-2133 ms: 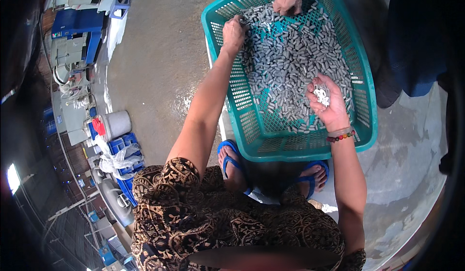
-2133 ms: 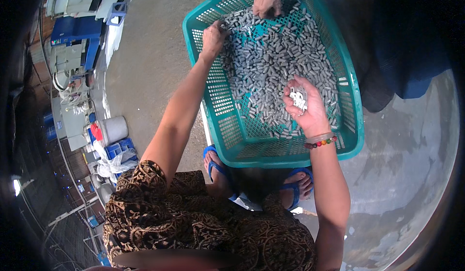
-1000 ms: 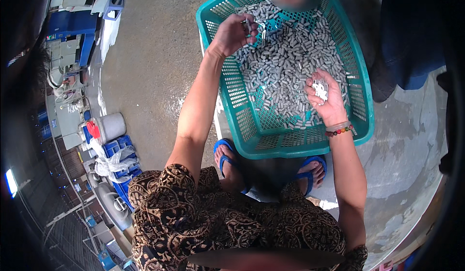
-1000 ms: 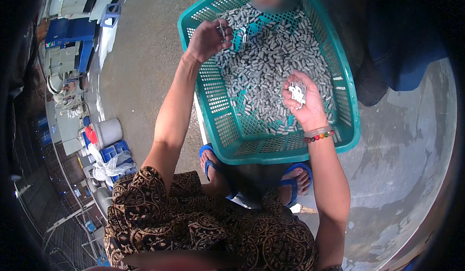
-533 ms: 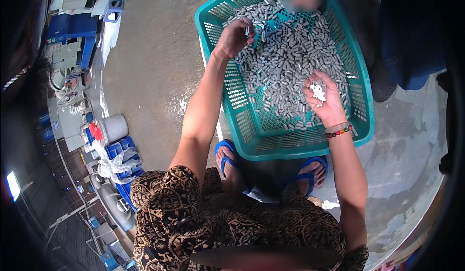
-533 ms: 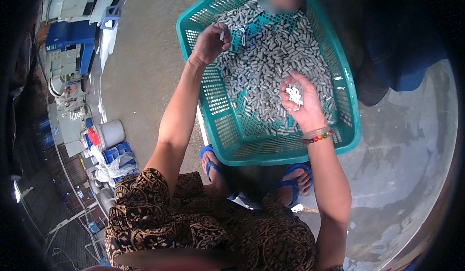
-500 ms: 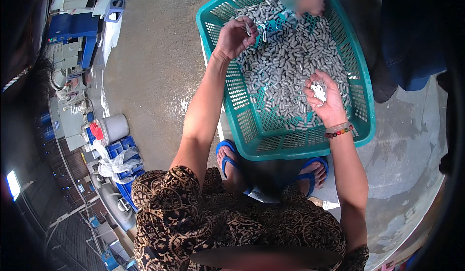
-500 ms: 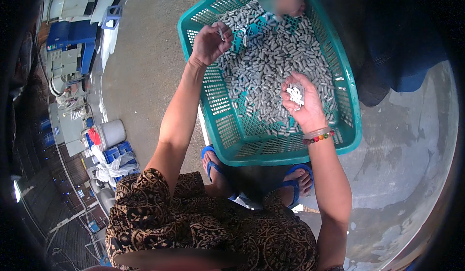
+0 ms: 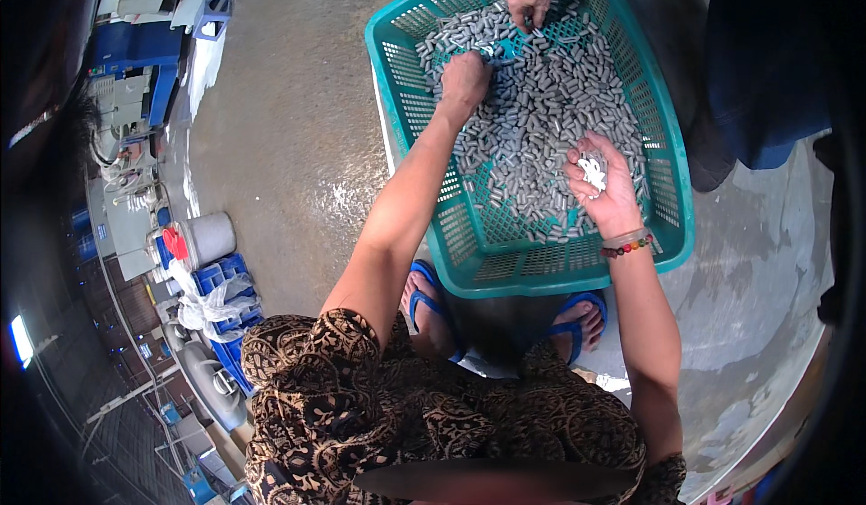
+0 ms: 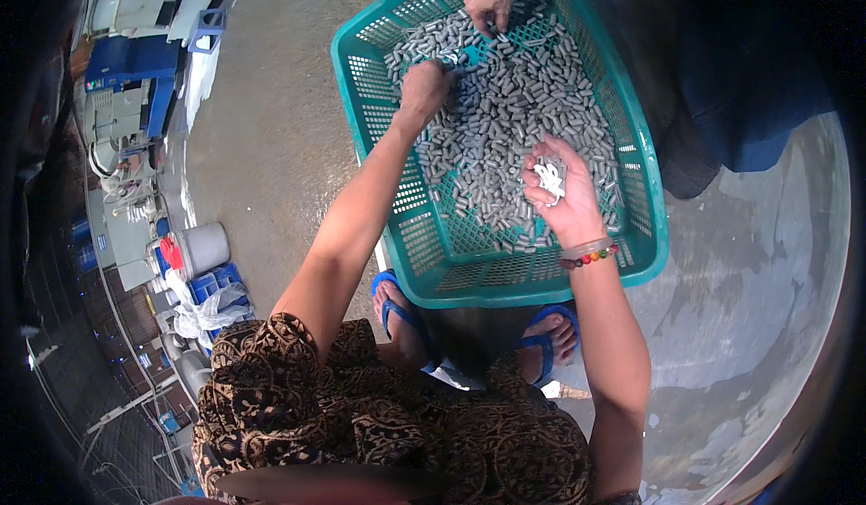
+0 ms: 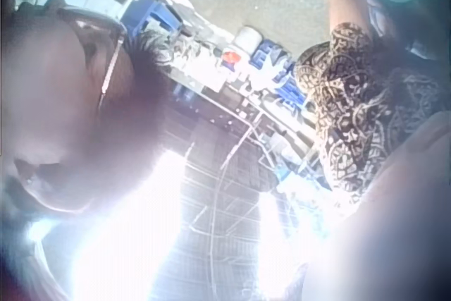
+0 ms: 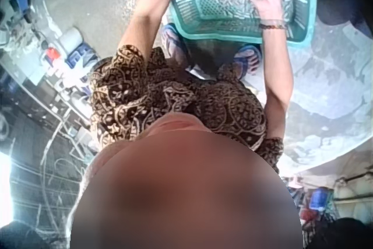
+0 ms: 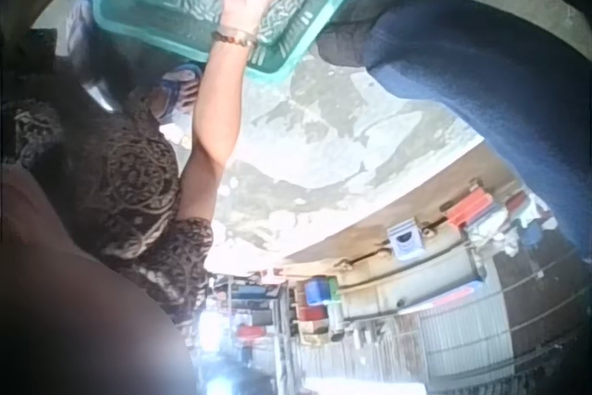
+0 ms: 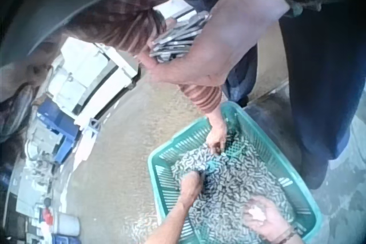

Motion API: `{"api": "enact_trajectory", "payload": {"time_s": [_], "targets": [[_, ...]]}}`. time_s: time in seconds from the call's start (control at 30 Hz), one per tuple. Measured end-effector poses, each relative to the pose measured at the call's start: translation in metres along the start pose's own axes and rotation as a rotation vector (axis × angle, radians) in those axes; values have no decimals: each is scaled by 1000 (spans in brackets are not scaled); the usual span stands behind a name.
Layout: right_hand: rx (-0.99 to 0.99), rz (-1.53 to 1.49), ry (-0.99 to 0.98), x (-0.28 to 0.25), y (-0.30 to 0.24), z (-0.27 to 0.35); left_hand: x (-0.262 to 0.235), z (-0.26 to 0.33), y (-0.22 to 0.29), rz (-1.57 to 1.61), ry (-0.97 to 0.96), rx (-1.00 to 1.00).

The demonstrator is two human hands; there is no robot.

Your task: The person sorts small white cylindrical pellets by hand from a green basket, picking handfuls and transferring them to another basket. The person then walks to a large rotating drum machine and adds the pellets into it.

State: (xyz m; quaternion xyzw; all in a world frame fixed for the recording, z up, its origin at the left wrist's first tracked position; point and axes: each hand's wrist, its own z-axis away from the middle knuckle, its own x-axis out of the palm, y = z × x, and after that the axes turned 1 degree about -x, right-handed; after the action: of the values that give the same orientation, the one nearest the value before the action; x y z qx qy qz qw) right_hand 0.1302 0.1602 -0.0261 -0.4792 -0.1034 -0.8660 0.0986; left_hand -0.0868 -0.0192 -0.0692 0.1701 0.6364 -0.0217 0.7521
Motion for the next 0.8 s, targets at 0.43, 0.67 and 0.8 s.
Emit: {"api": "enact_trajectory", "payload": {"time_s": [0.43,0.67,0.8], "targets": [[-26,200,151,10,8,-2,-109,111,116,225,-332,732],[-13,-15,-38,9,2,4,-101,110,112,464,52,730],[76,38,-61,5,-2,-4,-88,7,46,189,-122,250]]}}
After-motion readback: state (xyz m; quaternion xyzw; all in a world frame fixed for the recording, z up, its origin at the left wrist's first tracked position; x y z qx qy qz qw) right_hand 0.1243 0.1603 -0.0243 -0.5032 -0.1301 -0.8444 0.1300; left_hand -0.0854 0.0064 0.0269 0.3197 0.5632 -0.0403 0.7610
